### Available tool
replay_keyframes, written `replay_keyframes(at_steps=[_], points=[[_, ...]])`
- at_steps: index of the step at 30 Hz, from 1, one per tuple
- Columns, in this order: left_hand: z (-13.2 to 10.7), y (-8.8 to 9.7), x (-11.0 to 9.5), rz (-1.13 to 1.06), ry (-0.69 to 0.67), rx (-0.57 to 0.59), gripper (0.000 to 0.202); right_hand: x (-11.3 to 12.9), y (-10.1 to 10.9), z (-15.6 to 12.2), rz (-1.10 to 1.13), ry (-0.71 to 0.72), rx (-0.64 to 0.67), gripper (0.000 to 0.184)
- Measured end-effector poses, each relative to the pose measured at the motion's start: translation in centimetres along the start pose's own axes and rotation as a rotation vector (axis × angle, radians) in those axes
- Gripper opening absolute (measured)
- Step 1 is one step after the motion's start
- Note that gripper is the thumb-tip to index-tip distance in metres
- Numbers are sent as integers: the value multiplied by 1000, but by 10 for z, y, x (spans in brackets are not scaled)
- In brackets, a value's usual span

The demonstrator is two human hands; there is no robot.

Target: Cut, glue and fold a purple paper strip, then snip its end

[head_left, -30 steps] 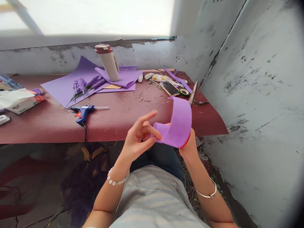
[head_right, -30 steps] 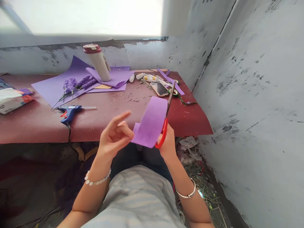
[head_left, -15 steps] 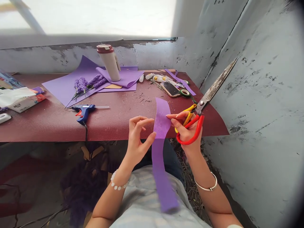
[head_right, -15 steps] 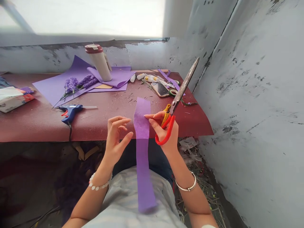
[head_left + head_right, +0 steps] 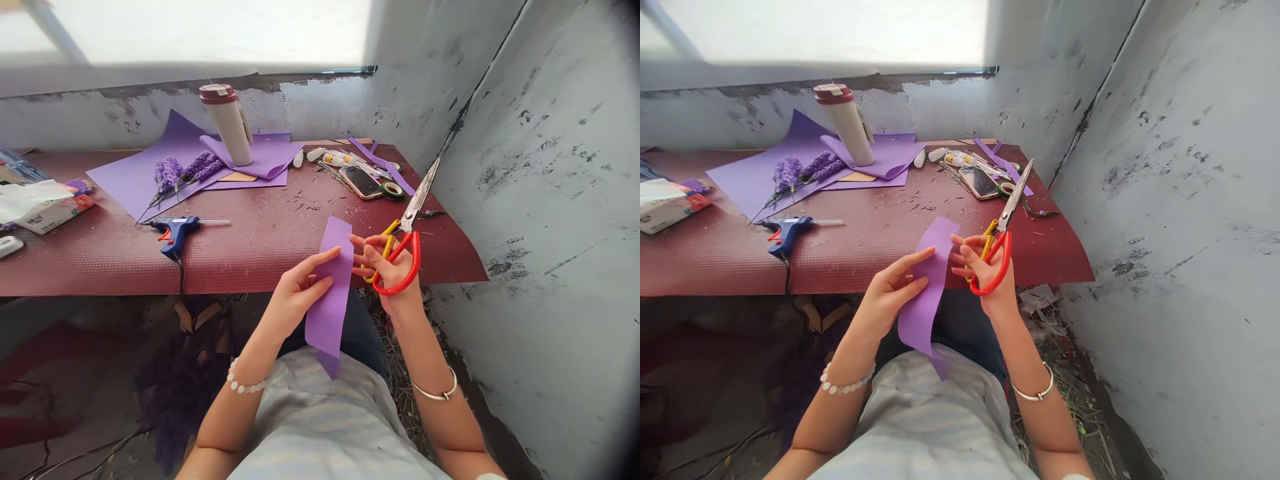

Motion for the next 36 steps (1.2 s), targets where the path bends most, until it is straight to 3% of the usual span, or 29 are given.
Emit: replay_keyframes(at_steps=[5, 11, 18, 22, 27, 33, 36], points=[[-3, 3, -1, -14, -6, -67, 53, -6, 11, -17, -13, -85, 6, 43], [-2, 1, 5, 20, -51, -22, 58, -15, 4, -41, -109, -128, 43, 47], [-3, 5, 9, 31, -15, -76, 63, -24, -2, -49, -188, -154, 24, 43], [2, 7, 13, 70, -63, -118, 61, -18, 4, -51, -285, -105, 39, 32], [9, 8, 15, 122, -96, -127, 45, -16, 15, -60, -408, -132, 149, 25], [9, 4, 17, 151, -143, -94, 44, -23, 23, -69, -397, -215, 182, 30], [8, 4, 19, 137, -121, -86, 53, -28, 22, -69, -352, -252, 194, 34]])
Point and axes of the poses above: each hand's wrist, its own z-axis towards the middle knuckle, its own y-axis out of the back of the hand, x = y × z, the point moved 3 cm from there along z, towards the middle knuckle, and after that the axes turned 7 degrees about -x, right-handed, at the moved point
